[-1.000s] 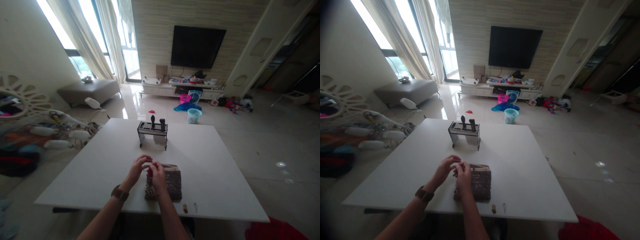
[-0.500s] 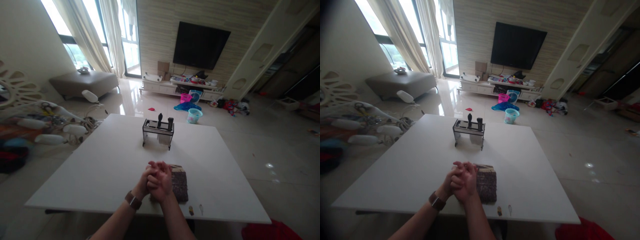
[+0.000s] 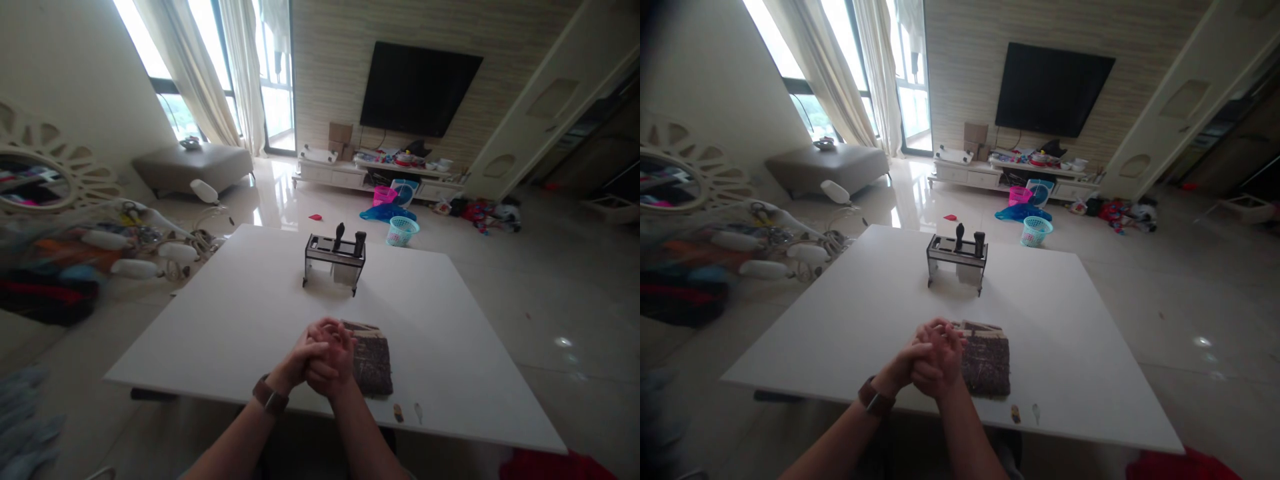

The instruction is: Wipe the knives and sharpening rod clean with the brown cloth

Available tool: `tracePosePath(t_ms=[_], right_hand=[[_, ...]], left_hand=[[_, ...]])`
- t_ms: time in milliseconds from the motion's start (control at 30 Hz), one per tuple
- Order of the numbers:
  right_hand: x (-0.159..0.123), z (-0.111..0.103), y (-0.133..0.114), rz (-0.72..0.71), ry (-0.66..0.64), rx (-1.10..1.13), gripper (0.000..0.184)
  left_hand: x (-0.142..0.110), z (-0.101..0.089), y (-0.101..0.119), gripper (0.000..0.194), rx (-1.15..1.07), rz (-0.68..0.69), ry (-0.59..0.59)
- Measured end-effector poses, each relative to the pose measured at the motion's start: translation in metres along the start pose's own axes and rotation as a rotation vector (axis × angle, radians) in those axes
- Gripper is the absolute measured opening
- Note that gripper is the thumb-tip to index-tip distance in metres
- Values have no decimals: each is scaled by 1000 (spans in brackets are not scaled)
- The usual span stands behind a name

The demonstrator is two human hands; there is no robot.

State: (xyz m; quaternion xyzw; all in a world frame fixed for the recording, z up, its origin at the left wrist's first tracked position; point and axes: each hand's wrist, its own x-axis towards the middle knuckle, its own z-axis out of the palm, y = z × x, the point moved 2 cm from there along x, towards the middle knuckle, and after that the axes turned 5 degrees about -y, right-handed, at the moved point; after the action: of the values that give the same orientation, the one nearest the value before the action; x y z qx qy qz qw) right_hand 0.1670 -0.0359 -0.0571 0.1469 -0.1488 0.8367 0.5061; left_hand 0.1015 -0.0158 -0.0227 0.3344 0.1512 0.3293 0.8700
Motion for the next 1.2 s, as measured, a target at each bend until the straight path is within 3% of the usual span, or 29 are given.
tracePosePath(t_ms=[133, 233, 333, 600, 800, 900, 1067, 1200], right_hand=[[-1, 3, 6, 36, -224, 44, 44], [-1, 5, 7, 3, -256, 39, 46], [1, 6, 7, 6, -162, -28, 45], [1, -8, -1, -38, 171, -229, 54], [10, -1, -12, -158, 257, -187, 41], [13, 9, -18, -239, 289, -141, 36], [11, 22, -22, -286, 279, -51, 47], [10, 22, -19, -253, 276, -71, 53]], left_hand=[[-2, 1, 3, 41, -24, -86, -118], [2, -2, 4, 31, 11, -102, -62], [6, -7, 4, 26, 20, -119, 21], [22, -12, 7, 26, 86, -90, 101], [26, -22, 1, 36, 135, -64, 253], [24, -19, -3, 43, 55, -89, 159], [18, -7, -6, 57, -119, -2, 4], [16, -8, -6, 56, -106, 18, 29]])
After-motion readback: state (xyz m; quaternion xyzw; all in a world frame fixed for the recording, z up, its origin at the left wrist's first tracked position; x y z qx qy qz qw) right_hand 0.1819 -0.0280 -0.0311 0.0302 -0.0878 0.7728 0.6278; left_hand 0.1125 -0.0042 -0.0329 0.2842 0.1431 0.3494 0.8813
